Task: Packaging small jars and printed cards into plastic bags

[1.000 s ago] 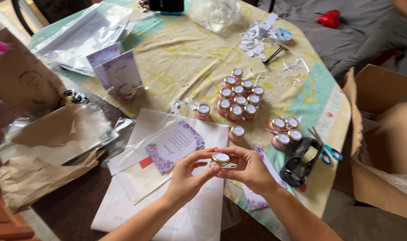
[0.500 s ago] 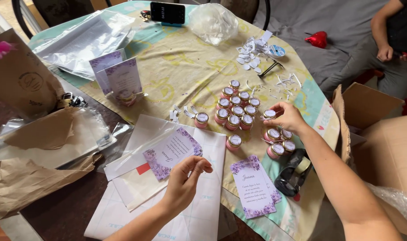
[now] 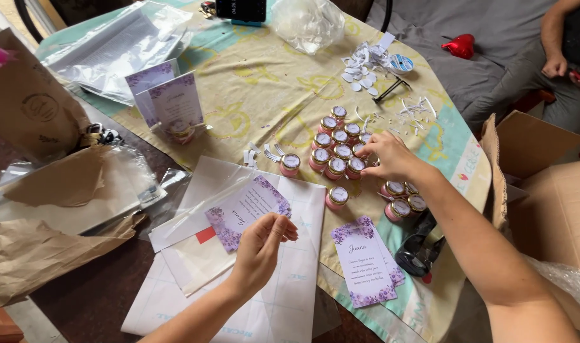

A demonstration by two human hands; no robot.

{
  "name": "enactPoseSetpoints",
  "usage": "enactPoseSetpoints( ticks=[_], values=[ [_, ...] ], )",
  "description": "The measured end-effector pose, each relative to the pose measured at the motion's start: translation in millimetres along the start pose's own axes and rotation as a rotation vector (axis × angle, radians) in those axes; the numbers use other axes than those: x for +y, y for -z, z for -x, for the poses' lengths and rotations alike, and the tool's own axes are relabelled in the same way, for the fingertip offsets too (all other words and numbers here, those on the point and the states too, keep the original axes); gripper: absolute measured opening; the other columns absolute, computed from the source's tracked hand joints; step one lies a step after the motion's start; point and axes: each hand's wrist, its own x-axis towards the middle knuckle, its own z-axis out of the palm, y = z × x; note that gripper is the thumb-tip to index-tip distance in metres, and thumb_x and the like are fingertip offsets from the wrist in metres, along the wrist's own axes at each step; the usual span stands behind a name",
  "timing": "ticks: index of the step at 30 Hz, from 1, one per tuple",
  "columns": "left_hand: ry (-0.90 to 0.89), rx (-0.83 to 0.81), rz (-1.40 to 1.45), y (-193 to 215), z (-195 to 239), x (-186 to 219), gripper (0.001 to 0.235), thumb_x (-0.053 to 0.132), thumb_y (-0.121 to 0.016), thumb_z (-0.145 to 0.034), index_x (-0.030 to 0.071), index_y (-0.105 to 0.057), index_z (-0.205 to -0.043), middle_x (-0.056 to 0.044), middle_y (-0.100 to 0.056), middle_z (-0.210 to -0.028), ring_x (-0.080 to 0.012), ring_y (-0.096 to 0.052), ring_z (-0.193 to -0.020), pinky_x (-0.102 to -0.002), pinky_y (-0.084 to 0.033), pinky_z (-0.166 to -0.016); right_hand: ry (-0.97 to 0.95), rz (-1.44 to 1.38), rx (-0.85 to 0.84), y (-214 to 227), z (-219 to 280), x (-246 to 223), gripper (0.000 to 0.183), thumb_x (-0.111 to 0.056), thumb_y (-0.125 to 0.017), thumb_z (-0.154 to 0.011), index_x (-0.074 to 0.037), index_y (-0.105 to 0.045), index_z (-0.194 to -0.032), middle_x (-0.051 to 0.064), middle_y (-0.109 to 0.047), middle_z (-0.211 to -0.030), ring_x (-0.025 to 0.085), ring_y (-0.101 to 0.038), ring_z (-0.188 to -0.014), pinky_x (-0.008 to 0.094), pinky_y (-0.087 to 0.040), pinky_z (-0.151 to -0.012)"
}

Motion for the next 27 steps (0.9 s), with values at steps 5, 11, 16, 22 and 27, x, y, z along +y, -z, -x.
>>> enactPoseSetpoints(
  ticks=[5,11,16,22,27],
  values=[
    [-0.028,-0.026,-0.025,0.4,1.3,5.1,0.032,0.026,-0.054,-0.103,0.007,-0.073,-0.085,-0.004,-0.074,-0.081,-0.0135,-0.071,-0.075,-0.028,-0.056,-0.069,-0.080,0.135,-0.057,6.3,5.7,-18.5,0.046,-0.052,-0.092,-0.068,-0.026,-0.078,-0.103,0.000,-0.063,-0.101,0.024,-0.053,-0.114,0.040,-0.044,-0.100],
    [-0.042,-0.032,-0.041,0.9,0.5,3.8,0.033,0.028,-0.054,-0.103,0.008,-0.072,-0.084,-0.003,-0.074,-0.080,-0.0130,-0.070,-0.074,-0.027,-0.057,-0.069,0.178,0.378,0.388,-25.3,38.7,-30.8,0.025,-0.037,-0.088,-0.072,-0.023,-0.077,-0.089,-0.002,-0.065,-0.094,0.025,-0.057,-0.098,0.042,-0.044,-0.082],
    [-0.051,-0.026,-0.034,-0.2,1.1,2.0,0.033,0.027,-0.054,-0.103,0.007,-0.072,-0.083,-0.004,-0.073,-0.080,-0.0133,-0.070,-0.074,-0.027,-0.057,-0.068,0.136,0.257,0.448,-6.5,56.8,-51.9,0.045,-0.051,-0.097,-0.054,-0.020,-0.070,-0.071,-0.002,-0.063,-0.095,0.024,-0.057,-0.096,0.041,-0.042,-0.090],
    [-0.026,-0.042,-0.027,-1.6,0.7,0.4,0.033,0.027,-0.055,-0.103,0.008,-0.072,-0.083,-0.004,-0.073,-0.080,-0.0134,-0.071,-0.074,-0.027,-0.056,-0.067,0.098,0.149,0.158,7.6,36.0,-29.6,0.026,-0.027,-0.076,-0.079,-0.021,-0.077,-0.104,-0.004,-0.072,-0.118,0.021,-0.059,-0.120,0.047,-0.039,-0.103],
    [-0.010,-0.048,0.008,-0.9,0.6,0.1,0.032,0.026,-0.054,-0.103,0.006,-0.071,-0.084,-0.004,-0.073,-0.080,-0.0143,-0.071,-0.073,-0.028,-0.057,-0.066,0.027,0.080,-0.001,1.1,7.3,-24.2,0.043,-0.033,-0.090,-0.074,-0.020,-0.067,-0.107,0.004,-0.069,-0.108,0.027,-0.066,-0.100,0.044,-0.053,-0.082]
  ],
)
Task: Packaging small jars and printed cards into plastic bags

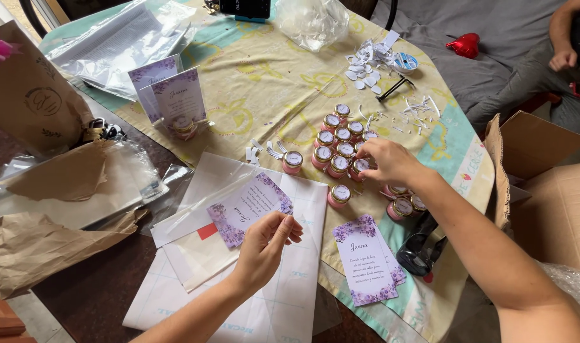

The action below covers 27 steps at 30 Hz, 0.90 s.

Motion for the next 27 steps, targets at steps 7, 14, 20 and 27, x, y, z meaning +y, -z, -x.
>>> enactPoseSetpoints(
  ticks=[7,14,20,27],
  values=[
    [-0.003,0.005,-0.002,2.3,-2.1,0.7,0.031,0.025,-0.054,-0.103,0.006,-0.071,-0.084,-0.004,-0.074,-0.080,-0.0143,-0.071,-0.072,-0.027,-0.056,-0.065,-0.070,0.069,-0.131,6.4,-3.1,-7.2,0.048,-0.049,-0.082,-0.079,-0.024,-0.071,-0.119,0.002,-0.055,-0.115,0.025,-0.062,-0.108,0.047,-0.053,-0.085],
    [0.005,0.021,0.029,4.3,-6.5,-13.9,0.031,0.023,-0.055,-0.104,0.004,-0.072,-0.087,-0.008,-0.075,-0.080,-0.0178,-0.073,-0.074,-0.030,-0.059,-0.069,-0.129,0.154,-0.180,22.0,1.8,-24.0,0.048,-0.061,-0.073,-0.083,-0.017,-0.069,-0.102,0.006,-0.071,-0.100,0.027,-0.067,-0.105,0.044,-0.054,-0.090],
    [-0.035,0.016,0.002,3.0,-4.1,-4.6,0.021,0.019,-0.065,-0.101,0.001,-0.075,-0.100,-0.014,-0.078,-0.089,-0.0230,-0.077,-0.086,-0.034,-0.062,-0.077,-0.251,-0.440,-0.204,78.8,26.4,-58.1,0.040,-0.043,-0.076,-0.080,-0.006,-0.079,-0.092,0.014,-0.077,-0.081,0.030,-0.071,-0.085,0.042,-0.053,-0.081],
    [0.011,-0.128,0.158,-12.4,12.7,6.7,0.063,0.020,-0.087,-0.075,-0.002,-0.064,-0.128,-0.020,-0.074,-0.125,-0.0253,-0.074,-0.115,-0.036,-0.065,-0.099,0.025,-1.011,-0.359,67.0,61.4,-143.5,0.019,-0.021,-0.084,-0.082,-0.003,-0.079,-0.086,0.004,-0.078,-0.076,0.008,-0.066,-0.067,0.023,-0.049,-0.059]
  ],
)
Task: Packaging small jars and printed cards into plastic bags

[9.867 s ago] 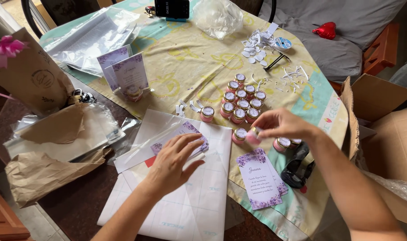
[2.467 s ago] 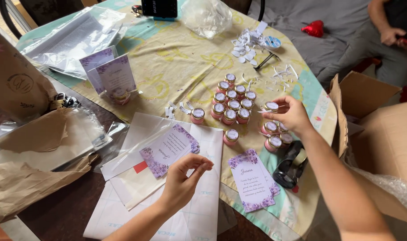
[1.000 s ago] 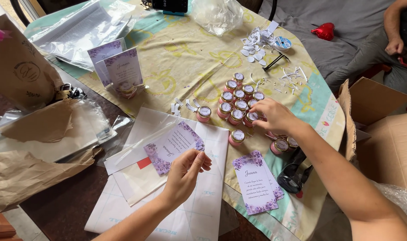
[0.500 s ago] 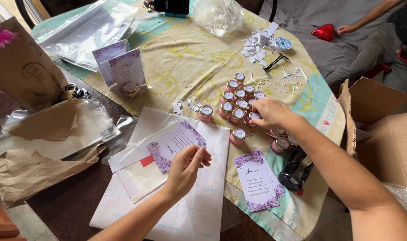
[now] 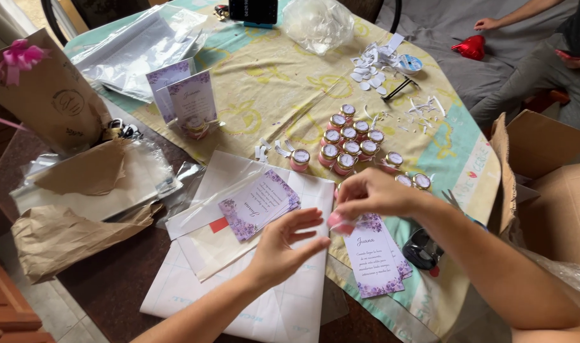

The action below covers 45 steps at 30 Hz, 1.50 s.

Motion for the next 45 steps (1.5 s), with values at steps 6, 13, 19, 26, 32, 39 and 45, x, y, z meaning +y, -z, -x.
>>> enactPoseSetpoints(
  ticks=[6,13,19,26,32,39,45],
  values=[
    [0.082,0.039,0.186,-11.6,9.0,21.0,0.037,0.008,-0.086,-0.076,-0.002,-0.073,-0.109,-0.018,-0.082,-0.100,-0.0225,-0.081,-0.092,-0.029,-0.067,-0.088,-0.009,0.185,0.051,-30.4,12.9,-36.1,0.027,-0.037,-0.081,-0.083,-0.011,-0.082,-0.089,-0.003,-0.067,-0.063,0.005,-0.053,-0.056,0.023,-0.039,-0.050],
    [0.104,0.038,0.201,-9.1,8.0,17.1,0.035,0.007,-0.086,-0.075,-0.005,-0.074,-0.106,-0.018,-0.082,-0.097,-0.0226,-0.081,-0.090,-0.031,-0.069,-0.087,0.027,0.044,-0.028,-30.8,27.2,-35.6,0.037,-0.028,-0.086,-0.079,-0.008,-0.082,-0.109,0.001,-0.079,-0.078,0.002,-0.061,-0.063,0.018,-0.045,-0.051],
    [0.135,0.029,0.187,-8.9,6.9,16.8,0.033,0.008,-0.085,-0.077,-0.005,-0.074,-0.105,-0.017,-0.082,-0.095,-0.0226,-0.081,-0.089,-0.030,-0.068,-0.085,0.016,0.022,0.046,-37.7,26.9,-33.6,0.039,-0.025,-0.088,-0.074,-0.004,-0.082,-0.106,0.004,-0.084,-0.087,0.008,-0.075,-0.077,0.020,-0.060,-0.062],
    [0.007,-0.068,-0.029,32.2,-20.2,4.0,0.044,0.013,-0.087,-0.077,-0.001,-0.069,-0.114,-0.017,-0.078,-0.100,-0.0238,-0.077,-0.094,-0.034,-0.065,-0.087,0.061,-0.047,0.140,-32.1,19.9,14.5,0.035,-0.011,-0.093,-0.068,0.002,-0.082,-0.098,0.005,-0.077,-0.075,0.010,-0.069,-0.068,0.024,-0.057,-0.059],
    [-0.077,0.113,-0.662,150.2,-56.8,-26.9,0.027,-0.009,-0.066,-0.083,0.005,-0.075,-0.105,-0.008,-0.074,-0.079,-0.0227,-0.075,-0.078,-0.035,-0.060,-0.078,0.110,-0.200,0.253,-14.1,31.8,43.4,0.043,0.003,-0.092,-0.063,0.010,-0.078,-0.104,0.019,-0.080,-0.081,0.024,-0.077,-0.073,0.036,-0.067,-0.065],
    [0.141,-0.296,-1.466,100.4,-38.6,-37.2,0.042,0.049,-0.084,-0.085,0.016,-0.065,-0.068,0.002,-0.066,-0.073,-0.0242,-0.063,-0.071,-0.042,-0.045,-0.053,0.310,0.045,0.134,-77.9,62.8,45.7,0.037,-0.018,-0.093,-0.063,-0.013,-0.078,-0.097,0.001,-0.081,-0.099,0.011,-0.074,-0.088,0.026,-0.059,-0.078],
    [0.457,-0.286,-1.565,89.4,-36.3,-25.1,0.051,0.065,-0.079,-0.082,0.015,-0.073,-0.075,-0.002,-0.070,-0.077,-0.0272,-0.066,-0.072,-0.041,-0.048,-0.056,0.336,-0.156,-0.033,-149.7,60.0,42.1,0.029,-0.025,-0.082,-0.068,-0.011,-0.071,-0.091,-0.005,-0.062,-0.075,0.007,-0.057,-0.069,0.046,-0.046,-0.120]
  ],
)
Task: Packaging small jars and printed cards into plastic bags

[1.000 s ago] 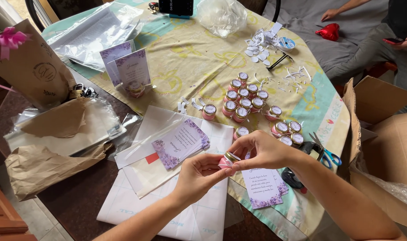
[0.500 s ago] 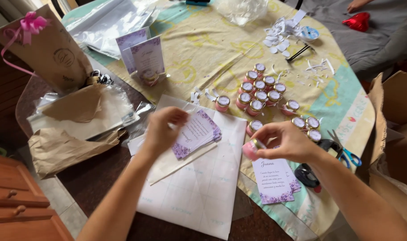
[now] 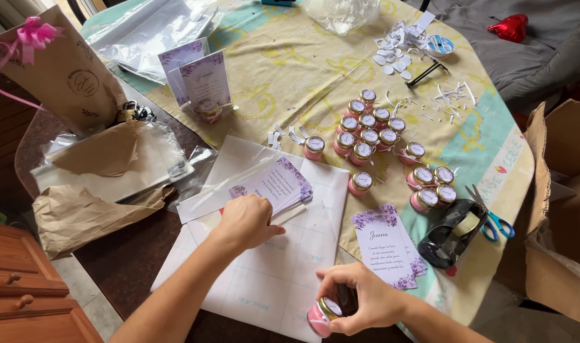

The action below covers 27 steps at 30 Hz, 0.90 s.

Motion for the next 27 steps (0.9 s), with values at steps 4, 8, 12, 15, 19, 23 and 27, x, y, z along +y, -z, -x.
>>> enactPoseSetpoints(
  ticks=[4,8,12,15,19,23,27],
  values=[
    [0.021,0.025,-0.019,-4.1,1.4,9.8,0.067,0.077,-0.080,-0.076,0.012,-0.066,-0.064,-0.004,-0.067,-0.069,-0.0273,-0.062,-0.060,-0.040,-0.045,-0.052,-0.021,-0.036,-0.003,-0.1,4.3,2.8,0.030,-0.026,-0.084,-0.070,-0.010,-0.071,-0.092,-0.006,-0.060,-0.076,0.006,-0.055,-0.069,0.047,-0.041,-0.123],
    [0.074,-0.006,0.122,-9.3,3.2,21.3,0.051,0.067,-0.088,-0.067,0.020,-0.073,-0.078,-0.002,-0.072,-0.081,-0.0275,-0.068,-0.077,-0.041,-0.049,-0.061,0.007,0.000,0.016,-1.2,6.9,2.5,0.031,-0.027,-0.083,-0.069,-0.010,-0.071,-0.092,-0.005,-0.060,-0.075,0.007,-0.056,-0.069,0.046,-0.045,-0.121],
    [-0.009,-0.018,0.200,-18.2,3.6,26.1,0.025,0.043,-0.079,-0.084,0.022,-0.068,-0.077,0.003,-0.070,-0.077,-0.0229,-0.064,-0.080,-0.040,-0.046,-0.058,0.035,0.027,0.018,0.6,9.6,-2.0,0.031,-0.025,-0.082,-0.068,-0.009,-0.069,-0.092,-0.002,-0.053,-0.071,0.010,-0.051,-0.066,0.046,-0.045,-0.121],
    [-0.046,0.043,0.290,-22.7,7.7,35.1,0.019,0.035,-0.076,-0.080,0.020,-0.066,-0.073,0.002,-0.070,-0.073,-0.0249,-0.065,-0.074,-0.042,-0.048,-0.060,-0.014,0.008,0.024,3.0,14.9,-10.4,0.028,-0.021,-0.082,-0.067,-0.010,-0.070,-0.090,-0.003,-0.056,-0.071,0.010,-0.052,-0.064,0.046,-0.042,-0.123],
    [-0.065,0.069,0.186,-13.0,13.4,34.2,0.040,0.054,-0.083,-0.079,0.023,-0.062,-0.091,0.005,-0.068,-0.093,-0.0218,-0.064,-0.083,-0.042,-0.048,-0.065,-0.046,0.030,0.067,3.0,27.1,-8.8,0.027,-0.018,-0.081,-0.067,-0.008,-0.072,-0.090,-0.003,-0.058,-0.072,0.009,-0.053,-0.064,0.045,-0.039,-0.124],
    [-0.136,0.111,0.232,-11.0,15.1,40.6,0.043,0.045,-0.084,-0.082,0.024,-0.068,-0.116,-0.001,-0.058,-0.097,-0.0310,-0.064,-0.080,-0.047,-0.050,-0.061,-0.011,0.064,0.087,0.6,37.8,-3.8,0.029,-0.021,-0.085,-0.070,-0.006,-0.071,-0.091,-0.002,-0.061,-0.074,0.011,-0.053,-0.065,0.050,-0.042,-0.122],
    [-0.162,0.179,0.304,-20.4,13.0,44.8,0.017,0.036,-0.083,-0.082,0.026,-0.079,-0.096,0.005,-0.060,-0.103,-0.0269,-0.066,-0.082,-0.045,-0.051,-0.060,-0.004,0.060,0.092,1.0,40.3,-10.2,0.028,-0.021,-0.086,-0.072,-0.006,-0.071,-0.091,-0.001,-0.060,-0.073,0.012,-0.052,-0.063,0.049,-0.042,-0.123]
  ],
)
